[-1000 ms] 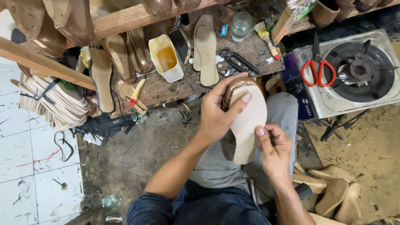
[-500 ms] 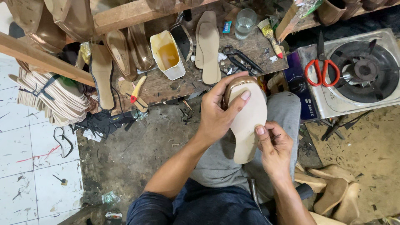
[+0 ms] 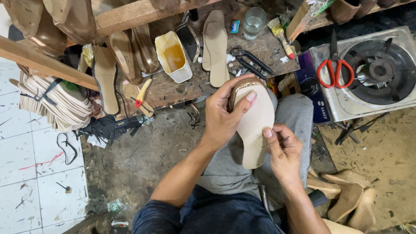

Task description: The person repeatedly picks up a shoe insole and a thin beige insert, aligns them, and presses the edges together by hand. The person turns the insole over to check the bond and repeats the process with multiple insoles.

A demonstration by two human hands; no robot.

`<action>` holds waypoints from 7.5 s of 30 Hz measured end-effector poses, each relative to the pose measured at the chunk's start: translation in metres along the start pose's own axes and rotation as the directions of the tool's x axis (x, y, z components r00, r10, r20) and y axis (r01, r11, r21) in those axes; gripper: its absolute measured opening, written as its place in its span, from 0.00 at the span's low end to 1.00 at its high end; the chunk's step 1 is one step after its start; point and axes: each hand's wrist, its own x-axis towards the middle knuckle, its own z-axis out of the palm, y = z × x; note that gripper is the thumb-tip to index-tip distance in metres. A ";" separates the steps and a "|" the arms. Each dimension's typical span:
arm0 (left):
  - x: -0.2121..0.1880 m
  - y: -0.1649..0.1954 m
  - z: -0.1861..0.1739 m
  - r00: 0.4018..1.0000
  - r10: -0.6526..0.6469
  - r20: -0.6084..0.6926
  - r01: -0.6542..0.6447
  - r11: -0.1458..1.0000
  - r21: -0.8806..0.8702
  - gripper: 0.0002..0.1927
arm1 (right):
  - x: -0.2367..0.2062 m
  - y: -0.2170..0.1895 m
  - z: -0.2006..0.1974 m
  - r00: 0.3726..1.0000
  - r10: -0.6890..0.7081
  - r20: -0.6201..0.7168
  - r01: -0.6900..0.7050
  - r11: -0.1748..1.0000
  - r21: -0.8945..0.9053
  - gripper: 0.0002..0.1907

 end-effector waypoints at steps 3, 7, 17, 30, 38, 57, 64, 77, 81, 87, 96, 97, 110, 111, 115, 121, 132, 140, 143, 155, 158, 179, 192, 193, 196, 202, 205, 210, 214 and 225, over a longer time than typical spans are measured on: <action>0.001 0.000 -0.001 1.000 0.013 0.002 -0.013 0.999 -0.032 0.19 | 0.001 0.000 0.000 1.000 -0.003 -0.006 0.003 0.999 -0.041 0.09; 0.003 0.004 -0.003 0.998 0.055 0.016 -0.055 0.998 -0.016 0.19 | 0.008 -0.002 0.003 1.000 0.009 -0.004 -0.009 0.994 -0.105 0.08; 0.036 -0.039 -0.042 0.980 0.173 -0.102 -0.171 0.985 0.032 0.13 | -0.005 -0.019 0.031 0.978 -0.208 -0.030 0.193 0.947 -0.258 0.21; 0.059 -0.094 -0.085 0.951 0.151 -0.269 -0.174 0.983 -0.063 0.14 | -0.023 0.006 0.028 0.915 -0.398 0.072 0.352 0.694 -0.629 0.25; 0.060 -0.101 -0.089 0.951 0.094 -0.293 -0.138 0.981 -0.133 0.14 | -0.022 0.010 0.024 0.901 -0.427 0.073 0.392 0.730 -0.561 0.21; 0.060 -0.119 -0.110 0.947 0.053 -0.316 -0.113 0.978 -0.175 0.11 | -0.015 0.035 0.024 0.875 -0.481 0.049 0.433 0.733 -0.525 0.40; 0.061 -0.116 -0.108 0.948 0.050 -0.314 -0.114 0.976 -0.187 0.11 | -0.016 0.026 0.025 0.850 -0.520 0.082 0.474 0.689 -0.548 0.27; 0.060 -0.121 -0.110 0.942 0.073 -0.327 -0.130 0.979 -0.156 0.12 | -0.020 0.025 0.028 0.836 -0.516 0.186 0.493 0.560 -0.666 0.20; 0.059 -0.121 -0.108 0.941 0.115 -0.319 -0.164 0.978 -0.132 0.12 | -0.017 0.030 0.028 0.828 -0.534 0.173 0.513 0.595 -0.618 0.19; 0.061 -0.119 -0.105 0.940 0.164 -0.299 -0.211 0.969 -0.132 0.12 | -0.013 0.036 0.023 0.857 -0.500 0.124 0.475 0.675 -0.565 0.19; 0.061 -0.101 -0.089 0.943 0.195 -0.269 -0.225 0.971 -0.084 0.13 | -0.017 0.013 0.023 0.863 -0.466 0.196 0.454 0.544 -0.705 0.15; 0.060 -0.095 -0.084 0.945 0.199 -0.261 -0.226 0.971 -0.080 0.13 | -0.018 0.009 0.021 0.864 -0.462 0.201 0.452 0.534 -0.715 0.14; 0.002 -0.105 0.038 0.950 -0.117 0.289 0.162 0.978 -0.135 0.17 | -0.052 -0.002 -0.043 0.993 -0.054 0.109 0.122 0.392 -0.912 0.55; 0.001 -0.116 0.041 0.947 -0.148 0.286 0.192 0.973 -0.131 0.19 | -0.050 0.003 -0.045 0.994 -0.036 0.106 0.112 0.389 -0.914 0.56; 0.010 -0.149 0.044 0.888 -0.363 0.284 0.389 0.920 -0.039 0.21 | -0.041 0.022 -0.043 0.994 0.010 0.105 0.092 0.408 -0.908 0.62; 0.030 -0.146 0.042 0.941 0.110 0.319 -0.295 0.729 0.618 0.21 | -0.021 0.025 -0.044 0.988 0.112 0.108 0.059 0.370 -0.927 0.66; -0.029 -0.097 0.029 0.760 -0.150 0.633 -0.540 0.396 0.743 0.34 | -0.017 0.039 -0.039 0.977 0.167 0.133 0.073 0.321 -0.944 0.61; -0.051 -0.113 0.039 0.788 -0.169 0.592 -0.564 0.186 0.804 0.34 | -0.011 0.010 -0.044 0.968 0.122 0.221 0.146 0.444 -0.884 0.49; -0.053 -0.113 0.052 0.796 -0.203 0.570 -0.582 -0.002 0.813 0.31 | -0.001 -0.033 -0.077 0.978 0.131 0.165 0.046 0.631 -0.774 0.27; -0.089 -0.156 0.109 0.348 -0.854 0.386 -0.065 0.389 0.919 0.28 | 0.057 -0.055 -0.015 0.497 0.004 0.867 0.799 0.387 -0.460 0.13; -0.091 -0.160 0.104 0.289 -0.880 0.377 0.111 0.422 0.900 0.28 | 0.047 -0.025 -0.006 0.583 -0.024 0.812 0.796 0.219 -0.564 0.11; -0.093 -0.155 0.089 0.225 -0.910 0.348 0.321 0.406 0.856 0.23 | 0.020 0.080 -0.034 0.871 -0.318 0.374 0.454 0.235 -0.859 0.10; -0.080 -0.170 0.111 0.720 -0.648 0.249 -0.231 0.113 0.966 0.22 | 0.107 -0.051 -0.014 0.436 0.036 0.899 0.896 -0.107 -0.430 0.10; -0.077 -0.175 0.110 0.787 -0.535 0.308 -0.343 0.036 0.939 0.23 | 0.108 -0.049 -0.012 0.448 0.042 0.893 0.893 -0.081 -0.443 0.10; -0.071 -0.179 0.106 0.820 -0.349 0.454 -0.536 -0.191 0.822 0.27 | 0.115 -0.052 -0.016 0.461 -0.037 0.887 0.886 -0.028 -0.462 0.13; -0.057 -0.142 0.099 0.731 -0.483 0.482 -0.640 -0.240 0.730 0.33 | 0.133 -0.060 -0.022 0.545 -0.092 0.833 0.837 0.112 -0.535 0.07; -0.047 -0.130 0.095 0.706 -0.497 0.504 -0.662 -0.210 0.720 0.33 | 0.139 -0.054 -0.025 0.546 -0.125 0.828 0.837 0.114 -0.535 0.08; -0.043 -0.126 0.092 0.728 -0.458 0.509 -0.639 -0.186 0.746 0.30 | 0.154 -0.053 -0.035 0.597 -0.167 0.785 0.802 0.146 -0.579 0.08; -0.042 -0.122 0.090 0.745 -0.409 0.527 -0.642 -0.224 0.733 0.31 | 0.157 -0.057 -0.034 0.616 -0.140 0.776 0.785 0.196 -0.588 0.09; -0.038 -0.107 0.086 0.771 -0.373 0.516 -0.626 -0.294 0.722 0.24 | 0.169 -0.061 -0.050 0.667 -0.174 0.725 0.734 0.325 -0.597 0.09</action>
